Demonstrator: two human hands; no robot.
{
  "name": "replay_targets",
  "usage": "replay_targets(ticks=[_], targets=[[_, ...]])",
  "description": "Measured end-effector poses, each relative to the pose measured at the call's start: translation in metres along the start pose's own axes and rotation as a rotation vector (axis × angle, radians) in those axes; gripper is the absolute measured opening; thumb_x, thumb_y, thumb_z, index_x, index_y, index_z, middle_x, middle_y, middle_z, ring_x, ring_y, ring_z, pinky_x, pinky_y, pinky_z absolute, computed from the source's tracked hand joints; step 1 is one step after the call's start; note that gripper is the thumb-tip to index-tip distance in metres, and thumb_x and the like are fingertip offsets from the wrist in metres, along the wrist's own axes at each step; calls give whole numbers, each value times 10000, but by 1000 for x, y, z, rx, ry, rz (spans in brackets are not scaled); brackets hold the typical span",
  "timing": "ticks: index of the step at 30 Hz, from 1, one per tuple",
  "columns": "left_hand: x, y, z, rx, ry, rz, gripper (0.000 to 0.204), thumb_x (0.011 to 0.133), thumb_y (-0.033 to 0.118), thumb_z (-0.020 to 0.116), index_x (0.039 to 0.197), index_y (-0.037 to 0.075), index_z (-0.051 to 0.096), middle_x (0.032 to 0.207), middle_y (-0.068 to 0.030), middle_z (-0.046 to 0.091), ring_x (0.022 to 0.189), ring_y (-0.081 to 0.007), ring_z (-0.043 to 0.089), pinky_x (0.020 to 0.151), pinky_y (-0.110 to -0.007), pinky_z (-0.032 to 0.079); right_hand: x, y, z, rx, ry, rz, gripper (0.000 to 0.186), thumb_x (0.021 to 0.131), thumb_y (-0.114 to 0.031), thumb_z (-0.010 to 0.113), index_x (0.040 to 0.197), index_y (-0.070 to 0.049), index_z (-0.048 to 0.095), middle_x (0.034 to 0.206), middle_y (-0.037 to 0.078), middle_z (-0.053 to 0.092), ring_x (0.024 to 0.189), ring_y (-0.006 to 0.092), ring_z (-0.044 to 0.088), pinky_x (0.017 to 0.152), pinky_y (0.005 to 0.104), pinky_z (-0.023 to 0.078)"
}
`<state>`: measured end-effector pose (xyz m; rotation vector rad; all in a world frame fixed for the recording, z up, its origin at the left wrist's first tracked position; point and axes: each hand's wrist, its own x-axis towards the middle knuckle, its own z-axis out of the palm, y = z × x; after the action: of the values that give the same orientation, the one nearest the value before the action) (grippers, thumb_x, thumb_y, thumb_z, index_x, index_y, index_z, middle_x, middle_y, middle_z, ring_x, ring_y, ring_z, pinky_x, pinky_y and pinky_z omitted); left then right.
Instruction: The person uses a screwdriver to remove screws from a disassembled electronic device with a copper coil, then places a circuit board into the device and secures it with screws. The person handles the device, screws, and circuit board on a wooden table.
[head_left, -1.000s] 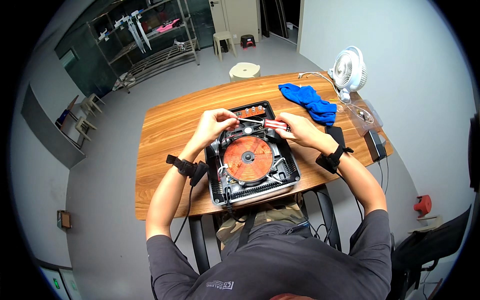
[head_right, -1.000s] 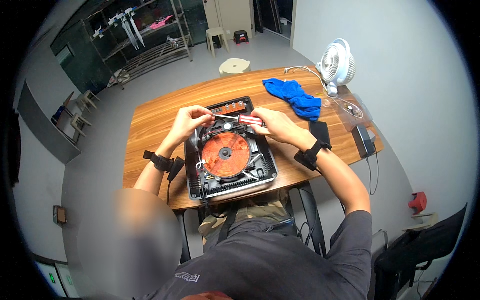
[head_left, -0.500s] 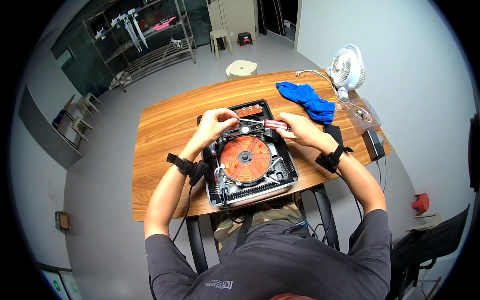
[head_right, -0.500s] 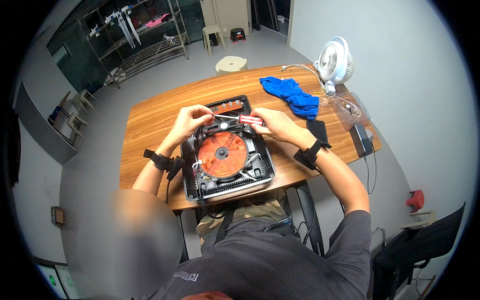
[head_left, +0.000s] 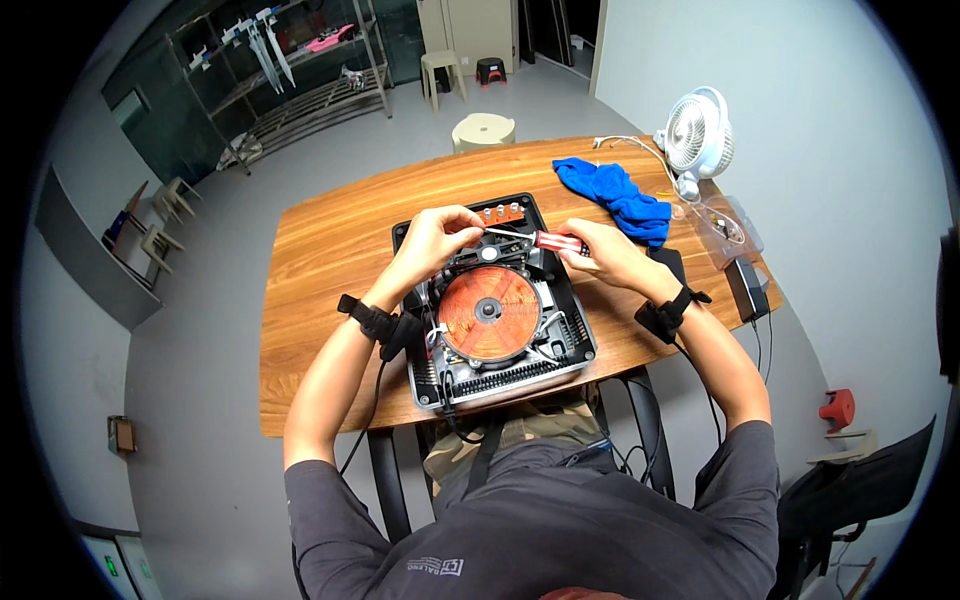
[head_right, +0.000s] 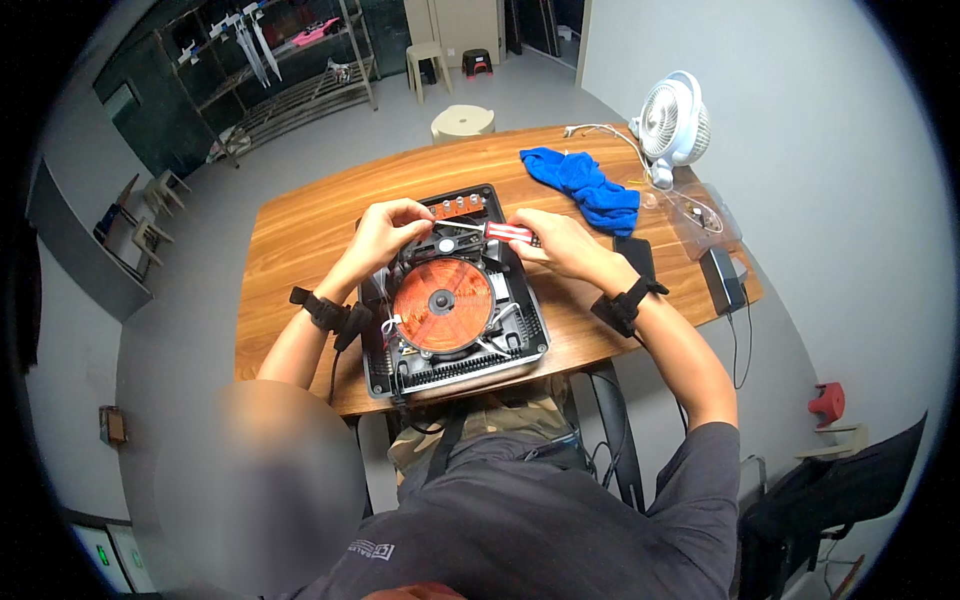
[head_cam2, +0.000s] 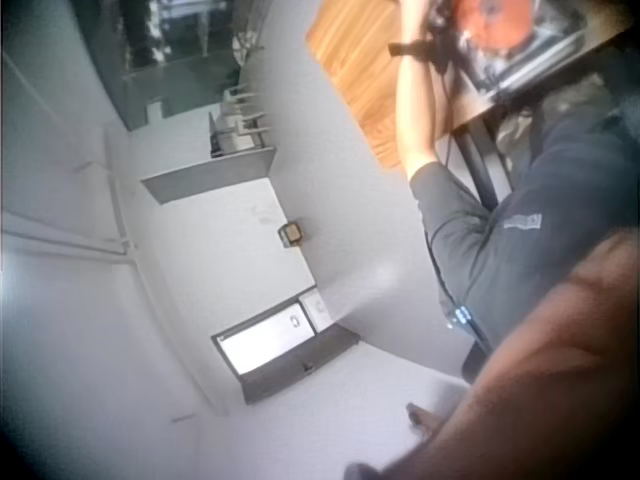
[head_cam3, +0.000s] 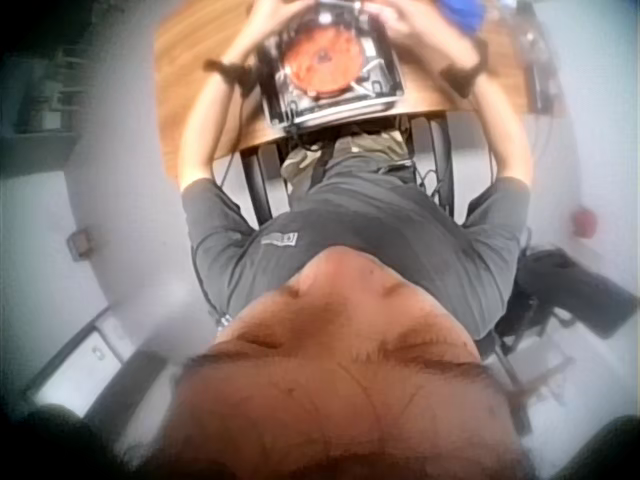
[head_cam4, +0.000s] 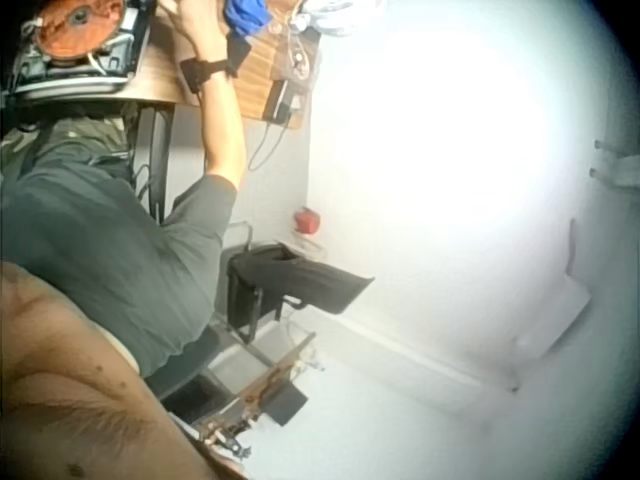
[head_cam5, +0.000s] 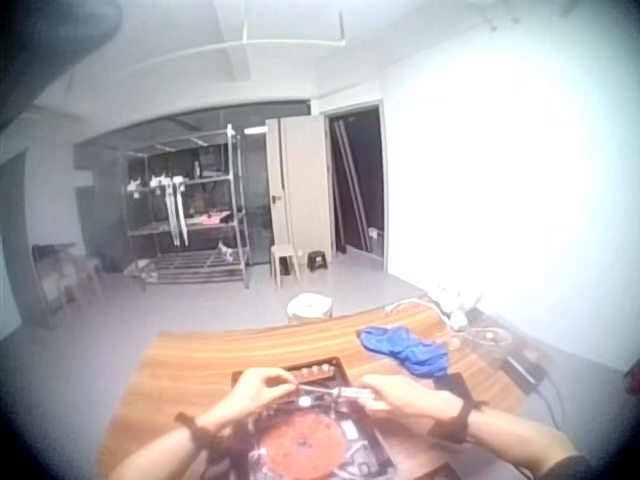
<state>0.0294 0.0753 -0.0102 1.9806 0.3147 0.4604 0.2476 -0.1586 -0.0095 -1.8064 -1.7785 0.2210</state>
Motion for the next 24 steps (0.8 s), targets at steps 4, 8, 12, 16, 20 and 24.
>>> replay_targets(ticks=[4, 8, 12, 16, 20, 24], targets=[[5, -1, 4, 55, 18, 11, 146, 925, 94, 707, 1026, -11, 725, 884, -56, 746, 823, -106, 697, 765, -272, 567, -3, 4, -2, -28, 6, 6, 327, 944, -260, 663, 1145, -8, 602, 1003, 183, 671, 926, 329, 662, 823, 391, 526], [8, -2, 8, 62, 6, 43, 144, 919, 86, 697, 1016, -15, 732, 876, -57, 746, 807, -103, 695, 759, -271, 563, -6, 10, -5, -6, 12, -11, 332, 939, -257, 671, 1140, -4, 598, 1000, 178, 666, 914, 318, 657, 822, 383, 523], [8, 8, 10, 100, -10, 39, 141, 920, 73, 700, 1024, -18, 728, 896, -54, 743, 833, -106, 695, 788, -274, 568, -8, 12, -6, -6, 17, -5, 312, 934, -231, 672, 1136, -4, 602, 994, 173, 666, 906, 313, 655, 817, 376, 521], [8, 16, 13, 196, 2, 110, 133, 915, 60, 702, 1019, -15, 734, 924, -63, 753, 854, -112, 704, 807, -279, 571, -10, 15, -8, -27, 43, -14, 309, 927, -223, 679, 1136, -5, 610, 990, 166, 670, 898, 301, 652, 813, 372, 519], [7, 17, 15, 178, 13, 130, 133, 910, 56, 702, 1018, -11, 740, 940, -69, 760, 869, -116, 708, 814, -282, 568, -11, 15, -12, 5, 43, -16, 310, 928, -221, 683, 1146, -9, 619, 991, 156, 672, 896, 284, 650, 812, 364, 517], [11, 13, 18, 82, -9, 76, 130, 920, 60, 700, 1016, -22, 730, 895, -58, 746, 826, -104, 690, 779, -269, 564, -13, 17, -14, 13, 55, -11, 310, 927, -217, 689, 1147, -9, 626, 998, 144, 675, 901, 270, 649, 815, 357, 515]])
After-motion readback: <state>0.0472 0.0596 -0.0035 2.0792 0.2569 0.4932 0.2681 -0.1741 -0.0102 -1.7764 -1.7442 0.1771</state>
